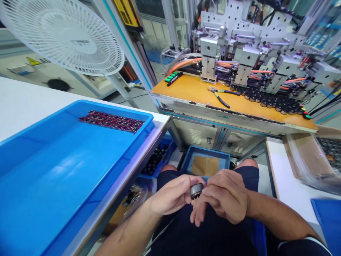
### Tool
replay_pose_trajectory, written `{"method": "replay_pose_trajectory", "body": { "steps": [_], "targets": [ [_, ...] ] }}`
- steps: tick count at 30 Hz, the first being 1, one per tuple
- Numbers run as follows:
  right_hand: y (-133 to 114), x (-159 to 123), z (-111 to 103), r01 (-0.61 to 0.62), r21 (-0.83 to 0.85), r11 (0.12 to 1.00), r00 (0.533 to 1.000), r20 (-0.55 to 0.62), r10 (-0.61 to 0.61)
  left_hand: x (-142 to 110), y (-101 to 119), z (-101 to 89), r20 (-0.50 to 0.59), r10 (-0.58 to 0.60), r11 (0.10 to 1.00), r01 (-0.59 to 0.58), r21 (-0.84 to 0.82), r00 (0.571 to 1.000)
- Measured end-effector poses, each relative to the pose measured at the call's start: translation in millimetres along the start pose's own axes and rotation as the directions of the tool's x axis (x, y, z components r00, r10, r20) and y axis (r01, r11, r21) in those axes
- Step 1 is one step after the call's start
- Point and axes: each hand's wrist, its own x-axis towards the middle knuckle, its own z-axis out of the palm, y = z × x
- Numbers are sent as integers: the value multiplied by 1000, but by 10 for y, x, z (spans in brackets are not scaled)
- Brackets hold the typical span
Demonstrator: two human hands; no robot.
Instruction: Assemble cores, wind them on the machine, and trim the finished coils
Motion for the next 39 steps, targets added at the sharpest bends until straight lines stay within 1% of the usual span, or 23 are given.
{"method": "replay_pose_trajectory", "body": {
  "steps": [2,3,6,8,10,12,14,16,17,18,19,21,22,23,24,25,27,30,33,36,38,39],
  "targets": [
    [10,14,14,60,27,998,996,-62,-58,-9,-2,-1,-19,28,1000,-28,14,999],
    [15,21,18,66,31,997,995,-81,-63,-16,7,4,-33,51,998,-50,32,998],
    [25,33,20,39,8,999,995,-96,-38,-43,45,38,-66,128,986,-120,114,990],
    [17,33,21,4,-13,1000,995,-97,-5,-60,55,72,-108,189,969,-167,182,976],
    [-1,30,30,-53,-24,998,994,-98,51,-73,48,109,-182,275,939,-223,262,944],
    [-18,29,45,-115,-21,993,987,-111,112,-77,35,135,-219,383,894,-301,332,897],
    [-24,26,59,-136,0,991,982,-132,135,-68,28,140,-187,481,852,-406,332,856],
    [-12,16,66,-102,23,994,982,-155,105,-45,35,127,-142,524,840,-482,250,840],
    [0,8,67,-72,31,997,983,-165,76,-30,41,118,-142,519,849,-489,202,843],
    [13,-2,65,-38,35,999,984,-172,44,-14,46,110,-150,489,869,-467,163,859],
    [27,-13,62,-4,41,999,985,-175,11,2,49,103,-154,427,902,-409,138,891],
    [53,-33,51,39,77,996,987,-156,-27,30,44,97,-122,247,966,-235,106,961],
    [63,-40,42,52,104,993,989,-142,-37,41,37,97,-90,162,984,-154,94,983],
    [71,-45,30,60,124,990,991,-129,-44,49,27,98,-57,105,992,-100,83,993],
    [77,-45,15,63,131,989,991,-122,-47,55,17,100,-36,87,994,-84,75,996],
    [81,-42,-2,62,123,990,992,-117,-47,59,8,101,-32,101,992,-98,75,994],
    [85,-27,-40,50,68,996,993,-108,-42,64,-6,99,-41,176,979,-171,106,983],
    [82,4,-74,16,-26,1000,996,-87,-18,65,-19,93,-48,289,945,-277,173,956],
    [68,24,-51,-26,-72,997,991,-133,17,53,-15,115,-81,381,911,-359,200,921],
    [44,34,-11,-133,-32,991,974,-187,125,30,26,164,-135,425,903,-408,137,895],
    [30,44,-5,-184,17,983,968,-173,184,25,67,187,-162,434,901,-432,52,886],
    [27,51,-10,-183,39,982,969,-158,187,30,85,190,-177,433,899,-437,16,884]
  ]
}}
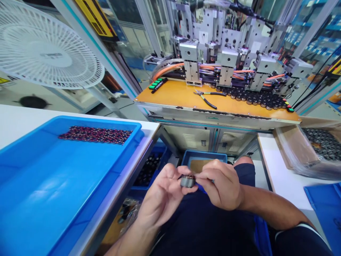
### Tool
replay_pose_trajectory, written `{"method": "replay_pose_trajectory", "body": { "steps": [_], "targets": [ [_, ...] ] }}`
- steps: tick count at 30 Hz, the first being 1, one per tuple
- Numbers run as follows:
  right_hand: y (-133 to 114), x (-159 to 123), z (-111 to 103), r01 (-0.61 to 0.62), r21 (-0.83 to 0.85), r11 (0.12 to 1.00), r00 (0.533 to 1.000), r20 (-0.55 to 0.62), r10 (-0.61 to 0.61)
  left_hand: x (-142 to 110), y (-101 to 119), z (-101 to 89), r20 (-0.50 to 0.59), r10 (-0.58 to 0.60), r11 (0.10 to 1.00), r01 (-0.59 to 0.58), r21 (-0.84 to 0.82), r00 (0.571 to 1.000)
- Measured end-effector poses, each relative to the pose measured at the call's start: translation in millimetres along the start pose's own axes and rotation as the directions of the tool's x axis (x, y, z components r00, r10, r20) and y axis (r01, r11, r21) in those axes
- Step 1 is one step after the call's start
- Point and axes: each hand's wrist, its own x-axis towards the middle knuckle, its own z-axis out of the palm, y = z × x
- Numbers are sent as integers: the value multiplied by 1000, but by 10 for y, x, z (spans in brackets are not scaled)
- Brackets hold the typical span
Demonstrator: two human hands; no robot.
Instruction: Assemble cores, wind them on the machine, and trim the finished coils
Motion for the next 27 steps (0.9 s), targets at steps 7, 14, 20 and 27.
{"method": "replay_pose_trajectory", "body": {
  "steps": [7,14,20,27],
  "targets": [
    [34,35,-59,142,73,987,986,82,-148,71,-81,-58,80,-389,920,392,-14,918],
    [69,27,-59,118,-7,993,991,70,-117,49,-92,-79,76,-297,948,285,139,952],
    [8,21,23,-61,-48,997,997,39,62,42,-86,-48,-14,-65,987,67,145,998],
    [-18,60,32,-130,142,981,991,47,125,54,-12,-27,-89,43,998,-39,47,995]
  ]
}}
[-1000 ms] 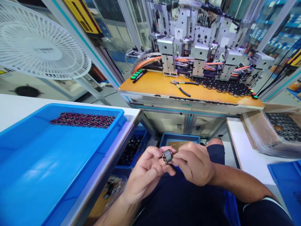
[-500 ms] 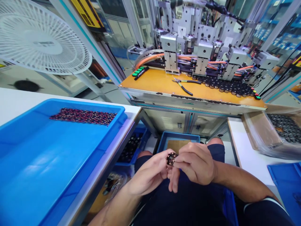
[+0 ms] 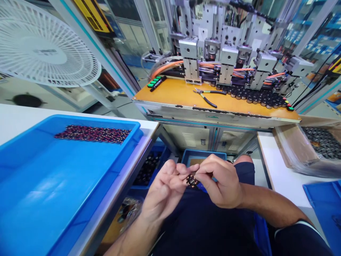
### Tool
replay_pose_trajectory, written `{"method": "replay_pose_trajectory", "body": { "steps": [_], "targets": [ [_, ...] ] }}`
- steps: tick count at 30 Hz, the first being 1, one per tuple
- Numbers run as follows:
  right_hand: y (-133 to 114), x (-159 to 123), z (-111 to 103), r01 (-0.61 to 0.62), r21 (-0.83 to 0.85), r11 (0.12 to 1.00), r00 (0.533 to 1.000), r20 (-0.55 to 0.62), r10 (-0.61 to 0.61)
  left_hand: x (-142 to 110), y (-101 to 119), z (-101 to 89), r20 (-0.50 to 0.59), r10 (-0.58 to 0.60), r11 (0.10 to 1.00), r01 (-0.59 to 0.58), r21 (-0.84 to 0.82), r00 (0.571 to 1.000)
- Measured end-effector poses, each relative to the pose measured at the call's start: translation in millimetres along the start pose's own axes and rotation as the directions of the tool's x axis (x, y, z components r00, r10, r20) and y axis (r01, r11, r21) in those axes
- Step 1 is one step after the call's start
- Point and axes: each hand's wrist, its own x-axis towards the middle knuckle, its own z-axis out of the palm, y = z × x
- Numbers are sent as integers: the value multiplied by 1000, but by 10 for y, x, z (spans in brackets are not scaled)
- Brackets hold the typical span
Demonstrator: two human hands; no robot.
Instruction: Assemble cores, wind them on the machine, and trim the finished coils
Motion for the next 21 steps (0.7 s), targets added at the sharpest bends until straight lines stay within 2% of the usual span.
{"method": "replay_pose_trajectory", "body": {
  "steps": [2,5,7,11,14,17,21],
  "targets": [
    [8,13,-21,36,58,998,999,30,-38,39,-16,-6,8,-114,994,114,-1,993],
    [30,15,-48,53,83,995,997,47,-57,71,-69,-32,123,-341,940,339,40,932],
    [43,8,-60,54,63,997,997,45,-57,65,-100,-57,180,-370,929,362,76,912],
    [46,0,-64,52,21,998,998,29,-53,28,-113,-85,149,-199,973,177,150,969],
    [33,-1,-51,2,-18,1000,1000,5,-2,6,-106,-72,89,-43,976,23,216,995],
    [22,-9,-31,-40,-53,998,999,-11,40,-2,-110,-52,56,129,947,-140,290,990],
    [7,-41,18,-78,-32,996,996,-35,76,8,-132,-37,40,298,891,-293,347,954]
  ]
}}
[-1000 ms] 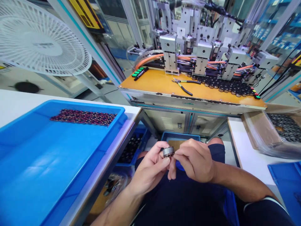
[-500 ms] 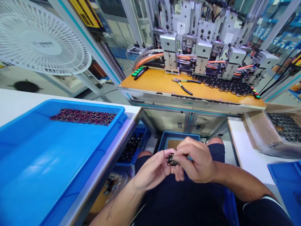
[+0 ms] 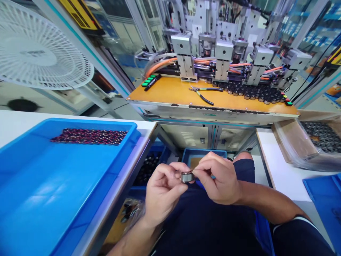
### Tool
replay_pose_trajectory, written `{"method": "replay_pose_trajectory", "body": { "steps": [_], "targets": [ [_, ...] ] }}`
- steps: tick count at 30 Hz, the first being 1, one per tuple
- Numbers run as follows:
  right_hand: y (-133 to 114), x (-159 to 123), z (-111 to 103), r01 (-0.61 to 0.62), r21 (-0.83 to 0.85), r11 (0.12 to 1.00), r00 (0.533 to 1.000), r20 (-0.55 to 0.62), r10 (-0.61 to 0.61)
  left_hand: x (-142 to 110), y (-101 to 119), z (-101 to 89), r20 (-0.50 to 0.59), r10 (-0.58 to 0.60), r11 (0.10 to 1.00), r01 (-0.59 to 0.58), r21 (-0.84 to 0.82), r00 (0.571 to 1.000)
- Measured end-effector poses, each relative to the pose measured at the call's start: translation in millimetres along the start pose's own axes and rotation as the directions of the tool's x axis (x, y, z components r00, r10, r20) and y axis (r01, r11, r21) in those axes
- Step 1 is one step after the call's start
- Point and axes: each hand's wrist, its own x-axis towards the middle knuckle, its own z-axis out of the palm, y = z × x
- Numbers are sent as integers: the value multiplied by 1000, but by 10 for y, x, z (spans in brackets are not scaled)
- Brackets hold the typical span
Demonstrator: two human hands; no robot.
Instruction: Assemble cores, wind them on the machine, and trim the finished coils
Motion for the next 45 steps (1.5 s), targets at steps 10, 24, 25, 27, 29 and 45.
{"method": "replay_pose_trajectory", "body": {
  "steps": [10,24,25,27,29,45],
  "targets": [
    [-94,-47,73,-666,514,540,738,353,575,26,-62,-118,-7,44,989,-42,144,999],
    [87,-131,200,-682,677,275,710,524,470,120,-97,-182,-31,-22,997,24,79,999],
    [93,-140,200,-630,684,367,761,450,468,147,-123,-205,-78,-48,996,54,68,996],
    [111,-155,193,-432,615,659,893,192,406,190,-178,-268,-229,-98,988,122,91,968],
    [149,-164,180,-150,328,933,978,-86,188,186,-201,-323,-387,-49,958,153,242,921],
    [287,-288,141,289,-138,947,955,-28,-296,67,213,4,231,167,561,-284,777,959]
  ]
}}
